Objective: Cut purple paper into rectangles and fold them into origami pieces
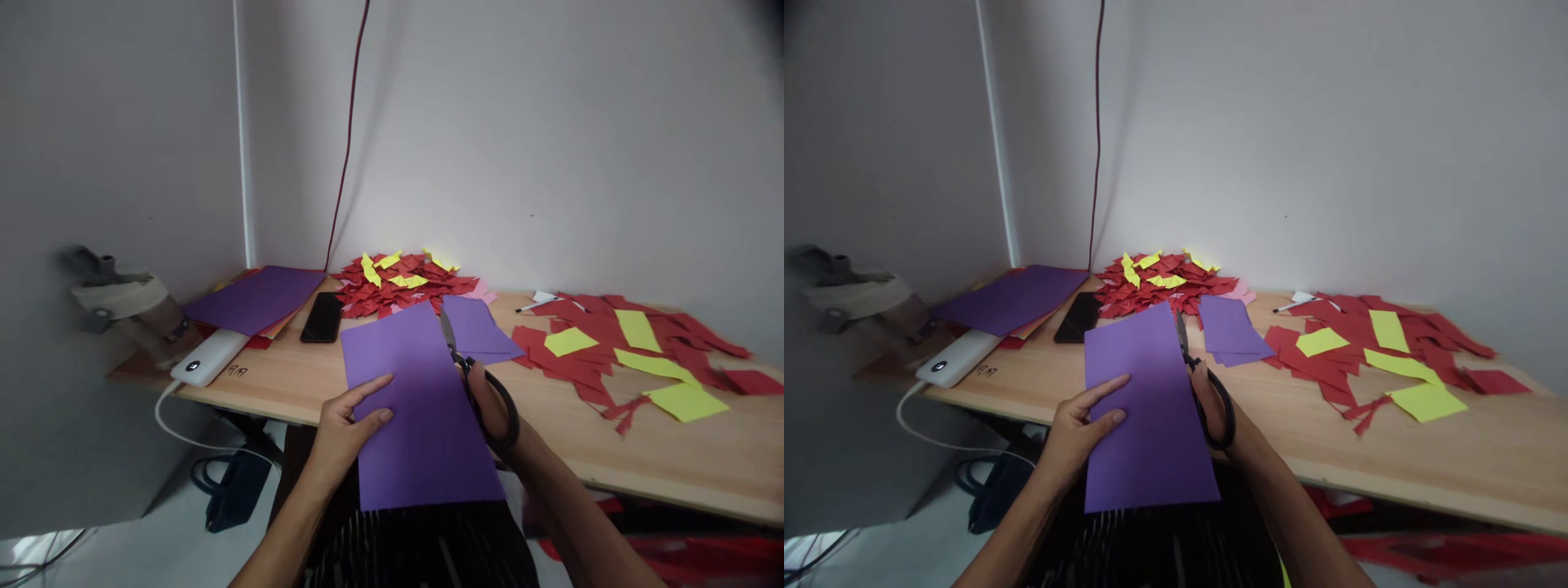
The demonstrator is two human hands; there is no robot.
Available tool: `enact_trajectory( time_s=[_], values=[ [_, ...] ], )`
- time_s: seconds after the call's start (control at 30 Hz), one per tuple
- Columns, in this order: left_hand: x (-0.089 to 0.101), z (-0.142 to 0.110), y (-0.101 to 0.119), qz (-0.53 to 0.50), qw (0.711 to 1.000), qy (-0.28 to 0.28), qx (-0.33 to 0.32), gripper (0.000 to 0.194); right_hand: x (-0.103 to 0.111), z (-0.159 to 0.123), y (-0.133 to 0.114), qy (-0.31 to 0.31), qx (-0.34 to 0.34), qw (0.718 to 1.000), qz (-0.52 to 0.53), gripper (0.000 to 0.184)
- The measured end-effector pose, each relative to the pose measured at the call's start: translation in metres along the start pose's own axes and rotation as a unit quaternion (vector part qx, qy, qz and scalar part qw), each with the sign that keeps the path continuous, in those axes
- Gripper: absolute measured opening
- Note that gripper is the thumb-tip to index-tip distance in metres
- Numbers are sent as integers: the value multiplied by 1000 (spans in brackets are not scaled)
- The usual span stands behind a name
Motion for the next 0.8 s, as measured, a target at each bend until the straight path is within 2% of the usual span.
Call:
enact_trajectory(
  time_s=[0.1, 0.33, 0.53, 0.8],
  values=[
    [-1, 0, 2, 10, 1000, -2, -7, 44, -5, 2, -7, -38, 24, 999, 16, 74],
    [0, 0, 1, 16, 1000, 2, -12, 45, -5, 0, -24, -48, 15, 999, -1, 62],
    [-1, 0, 2, 8, 1000, 3, -7, 46, -4, 1, -18, -22, -17, 998, 55, 60],
    [-1, -1, 1, 6, 1000, 4, 1, 47, -2, 2, -13, 7, -30, 999, 14, 66]
  ],
)
Point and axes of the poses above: each hand's wrist, its own z-axis towards the middle knuckle, its own x-axis out of the back of the hand, y = z × x, the point moved 8 cm from there along z, towards the middle knuckle, and after that the axes turned 14 degrees about -z, right-handed, at the moved point
